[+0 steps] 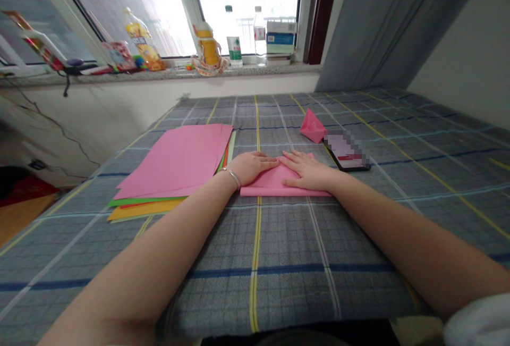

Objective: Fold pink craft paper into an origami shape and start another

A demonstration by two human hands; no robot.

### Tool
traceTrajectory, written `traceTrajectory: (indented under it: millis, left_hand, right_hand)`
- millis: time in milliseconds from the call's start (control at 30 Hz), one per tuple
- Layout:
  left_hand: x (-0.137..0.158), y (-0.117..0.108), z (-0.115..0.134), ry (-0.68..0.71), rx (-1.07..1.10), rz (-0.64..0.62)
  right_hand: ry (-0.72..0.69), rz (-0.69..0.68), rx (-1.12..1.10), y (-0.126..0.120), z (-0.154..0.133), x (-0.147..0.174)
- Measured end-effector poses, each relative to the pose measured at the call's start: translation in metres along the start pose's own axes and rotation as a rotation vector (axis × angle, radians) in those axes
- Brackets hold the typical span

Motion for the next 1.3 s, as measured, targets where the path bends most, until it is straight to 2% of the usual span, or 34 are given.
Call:
traceTrajectory:
  millis: [267, 500, 600, 667, 800, 1000, 1200, 1300]
  left_hand:
    - [0.0, 0.0, 0.002, -0.009, 0.088, 0.036]
    - [-0.005, -0.006, 0.012, -0.167, 0.249, -0.056]
    - [-0.007, -0.006, 0.023, -0.256, 0.198, -0.055]
    - [-0.008, -0.005, 0.03, -0.3, 0.154, -0.004]
    - [-0.008, 0.003, 0.041, -0.258, 0.052, 0.086]
    - [-0.006, 0.012, 0.045, -0.225, -0.018, 0.13]
    - [-0.002, 0.011, 0.048, -0.333, 0.047, 0.131]
    - [0.002, 0.011, 0.05, -0.434, 0.032, 0.133]
  right_hand:
    - [-0.018, 0.032, 0.013, 0.002, 0.001, 0.001]
    - [-0.017, 0.035, 0.025, 0.005, 0.003, -0.001]
    - [-0.004, 0.026, 0.034, 0.005, 0.003, 0.0]
    - [-0.002, 0.022, 0.037, 0.004, 0.001, 0.001]
    - [0.002, 0.023, 0.042, 0.002, -0.001, 0.002]
    - [0.0, 0.031, 0.049, 0.002, -0.003, 0.003]
    - [-0.004, 0.053, 0.072, 0.003, -0.003, 0.003]
    - [-0.003, 0.061, 0.088, 0.003, -0.003, 0.003]
Point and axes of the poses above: each hand's wrist, its own x-axis away from the middle knuckle, its own y-axis out of the palm, z = x × y, the point moved 2 cm from there along -x, towards the middle knuckle, and after that the axes turned 1 degree about -x, right-handed, at the moved point
